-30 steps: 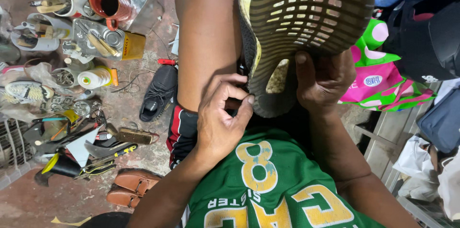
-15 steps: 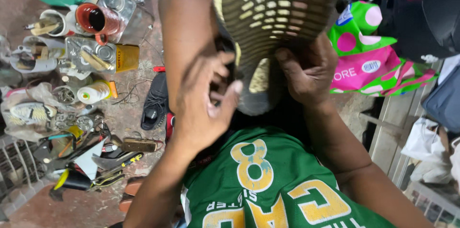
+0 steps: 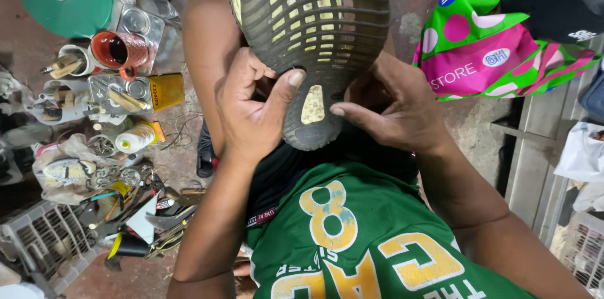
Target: The person hammers the sole of a black sneaker, then applies adhesive to the edges and presses the upper and sole together by hand.
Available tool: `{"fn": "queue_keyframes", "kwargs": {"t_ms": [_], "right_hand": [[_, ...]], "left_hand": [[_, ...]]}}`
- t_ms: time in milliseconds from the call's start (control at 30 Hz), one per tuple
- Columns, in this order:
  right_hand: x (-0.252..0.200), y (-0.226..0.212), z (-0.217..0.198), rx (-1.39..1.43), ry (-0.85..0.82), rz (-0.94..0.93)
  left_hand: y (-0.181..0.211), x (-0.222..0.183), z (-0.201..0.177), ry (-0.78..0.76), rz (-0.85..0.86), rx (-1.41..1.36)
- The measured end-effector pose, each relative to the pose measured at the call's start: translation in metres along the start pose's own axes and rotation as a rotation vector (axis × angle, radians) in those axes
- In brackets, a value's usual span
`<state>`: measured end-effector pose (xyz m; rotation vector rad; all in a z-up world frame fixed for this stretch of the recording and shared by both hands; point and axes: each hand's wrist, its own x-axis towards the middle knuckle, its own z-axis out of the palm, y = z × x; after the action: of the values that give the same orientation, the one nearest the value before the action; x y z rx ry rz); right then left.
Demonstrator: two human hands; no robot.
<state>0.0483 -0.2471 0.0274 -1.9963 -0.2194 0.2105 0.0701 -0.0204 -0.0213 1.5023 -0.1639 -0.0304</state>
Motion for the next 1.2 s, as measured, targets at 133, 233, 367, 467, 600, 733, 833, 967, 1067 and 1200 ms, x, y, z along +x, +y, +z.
{"fn": "queue_keyframes", "kwargs": {"t_ms": [133, 233, 367, 467, 600, 733, 833, 967, 1067, 1200], "right_hand": [[-0.007, 0.007, 0.010, -0.004, 0.027, -0.041], [-0.011, 0.015, 0.017, 0.063, 0.071, -0.060], [-0.011, 0.016, 0.021, 0.116, 0.097, -0.047], [-0.005, 0.013, 0.021, 0.158, 0.094, -0.010], [0.007, 0.013, 0.020, 0.490, 0.083, -0.034], [0.016, 0.017, 0.019, 0.476, 0.079, -0.070], [0.018, 0.019, 0.018, 0.387, 0.101, -0.050], [0.015, 0.018, 0.024, 0.264, 0.140, -0.058], [0.015, 0.015, 0.027, 0.343, 0.160, -0.023], [0.017, 0.012, 0.029, 0.289, 0.174, -0.010]], "left_hand": [[-0.011, 0.004, 0.010, 0.110, 0.189, 0.035], [-0.013, 0.010, 0.008, 0.090, 0.136, 0.036], [-0.015, 0.016, 0.003, 0.053, 0.237, 0.051], [-0.017, 0.018, 0.004, 0.065, 0.218, -0.013], [-0.021, 0.021, 0.002, 0.064, 0.225, 0.057], [-0.021, 0.026, 0.002, 0.062, 0.200, 0.008], [-0.020, 0.030, 0.005, 0.065, 0.223, -0.045], [-0.018, 0.027, 0.002, 0.081, 0.223, 0.065], [-0.015, 0.029, 0.001, 0.094, 0.209, 0.178], [-0.011, 0.029, 0.009, 0.184, 0.108, 0.022]]}}
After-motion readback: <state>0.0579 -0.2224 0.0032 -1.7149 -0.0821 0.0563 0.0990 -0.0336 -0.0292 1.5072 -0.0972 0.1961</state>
